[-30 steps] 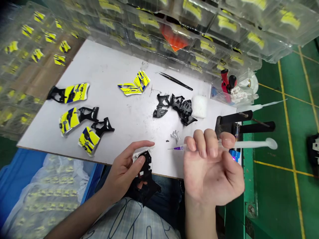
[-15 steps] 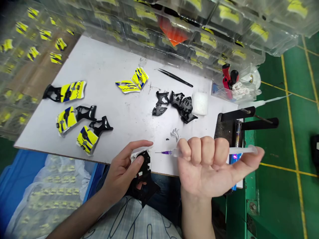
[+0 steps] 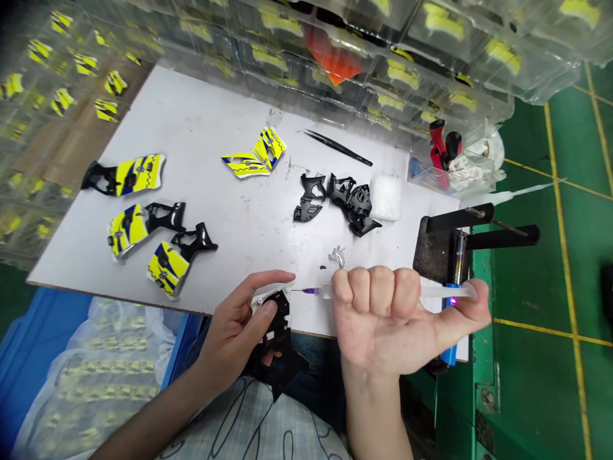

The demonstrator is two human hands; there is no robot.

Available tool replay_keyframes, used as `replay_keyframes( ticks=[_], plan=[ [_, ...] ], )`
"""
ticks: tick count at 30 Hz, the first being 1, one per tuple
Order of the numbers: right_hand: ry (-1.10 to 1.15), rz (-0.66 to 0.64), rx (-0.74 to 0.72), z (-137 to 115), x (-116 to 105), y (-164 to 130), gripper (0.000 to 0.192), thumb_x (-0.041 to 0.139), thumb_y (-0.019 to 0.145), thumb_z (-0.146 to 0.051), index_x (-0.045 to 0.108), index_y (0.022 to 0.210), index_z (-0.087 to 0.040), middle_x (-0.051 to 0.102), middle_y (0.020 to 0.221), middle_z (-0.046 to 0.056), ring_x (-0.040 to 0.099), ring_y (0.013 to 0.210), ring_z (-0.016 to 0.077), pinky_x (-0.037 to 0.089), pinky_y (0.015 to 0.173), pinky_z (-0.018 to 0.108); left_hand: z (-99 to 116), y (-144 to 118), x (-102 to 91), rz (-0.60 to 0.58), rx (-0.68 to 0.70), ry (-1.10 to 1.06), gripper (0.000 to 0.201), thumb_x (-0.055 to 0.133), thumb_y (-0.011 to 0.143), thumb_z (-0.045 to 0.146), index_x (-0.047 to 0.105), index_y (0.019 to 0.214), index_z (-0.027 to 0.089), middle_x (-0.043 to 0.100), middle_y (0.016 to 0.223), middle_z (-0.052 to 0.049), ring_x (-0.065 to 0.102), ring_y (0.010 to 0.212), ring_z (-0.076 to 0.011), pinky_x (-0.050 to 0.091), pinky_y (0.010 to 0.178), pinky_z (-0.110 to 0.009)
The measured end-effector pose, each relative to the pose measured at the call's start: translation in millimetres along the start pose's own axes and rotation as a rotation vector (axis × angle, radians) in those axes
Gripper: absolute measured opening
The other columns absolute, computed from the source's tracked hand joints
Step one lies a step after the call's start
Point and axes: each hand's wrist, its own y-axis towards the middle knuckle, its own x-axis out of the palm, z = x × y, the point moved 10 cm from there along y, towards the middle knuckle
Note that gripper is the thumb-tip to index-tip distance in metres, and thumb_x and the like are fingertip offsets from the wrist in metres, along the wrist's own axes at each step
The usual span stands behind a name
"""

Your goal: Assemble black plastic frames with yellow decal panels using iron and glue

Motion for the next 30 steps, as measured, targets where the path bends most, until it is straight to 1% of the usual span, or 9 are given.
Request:
replay_keyframes(
  ticks=[7, 14, 17, 22, 30],
  plan=[
    [-0.045, 0.014, 0.016, 1.7, -1.0, -0.3, 0.058, 0.052, 0.09, -0.055, 0.02, 0.056, -0.021, 0.014, 0.046, -0.008, 0.012, 0.041, 0.0077, 0.025, 0.044, 0.031, -1.4, -0.1, 0.0, -0.007, -0.005, -0.009, 0.032, 0.05, 0.101, 0.038, 0.062, 0.129, 0.029, 0.051, 0.055, 0.005, 0.051, 0.042, -0.0106, 0.043, 0.04, -0.018],
    [-0.025, -0.03, 0.023, 1.1, 1.0, -1.0, 0.055, 0.053, 0.091, -0.051, 0.021, 0.057, -0.021, 0.017, 0.048, -0.008, 0.014, 0.043, 0.0079, 0.026, 0.046, 0.031, -1.8, -0.6, -1.2, 0.004, -0.016, 0.008, 0.033, 0.05, 0.101, 0.04, 0.062, 0.13, 0.028, 0.053, 0.054, 0.005, 0.051, 0.041, -0.0115, 0.042, 0.039, -0.019],
    [-0.042, -0.04, 0.024, 0.3, 2.7, -1.1, 0.057, 0.052, 0.092, -0.054, 0.02, 0.057, -0.021, 0.016, 0.047, -0.008, 0.013, 0.043, 0.0077, 0.025, 0.044, 0.031, -1.2, -0.1, -0.5, 0.001, -0.01, -0.001, 0.033, 0.05, 0.101, 0.04, 0.062, 0.129, 0.028, 0.053, 0.054, 0.004, 0.051, 0.041, -0.0118, 0.042, 0.039, -0.019],
    [-0.089, -0.015, 0.026, -0.1, 5.2, -1.1, 0.064, 0.045, 0.093, -0.066, 0.017, 0.057, -0.021, 0.012, 0.046, -0.008, 0.01, 0.041, 0.0075, 0.023, 0.041, 0.031, -0.4, -0.1, -0.4, 0.007, 0.003, -0.002, 0.032, 0.05, 0.101, 0.038, 0.062, 0.129, 0.028, 0.051, 0.054, 0.005, 0.05, 0.041, -0.0113, 0.042, 0.04, -0.019],
    [-0.103, -0.022, 0.019, 0.7, 5.4, 0.6, 0.062, 0.047, 0.093, -0.062, 0.019, 0.056, -0.021, 0.011, 0.046, -0.008, 0.01, 0.041, 0.0074, 0.023, 0.041, 0.031, -1.6, -0.5, -1.0, 0.005, -0.009, 0.012, 0.033, 0.05, 0.101, 0.04, 0.062, 0.129, 0.029, 0.051, 0.054, 0.005, 0.051, 0.041, -0.0111, 0.042, 0.04, -0.019]
  ],
)
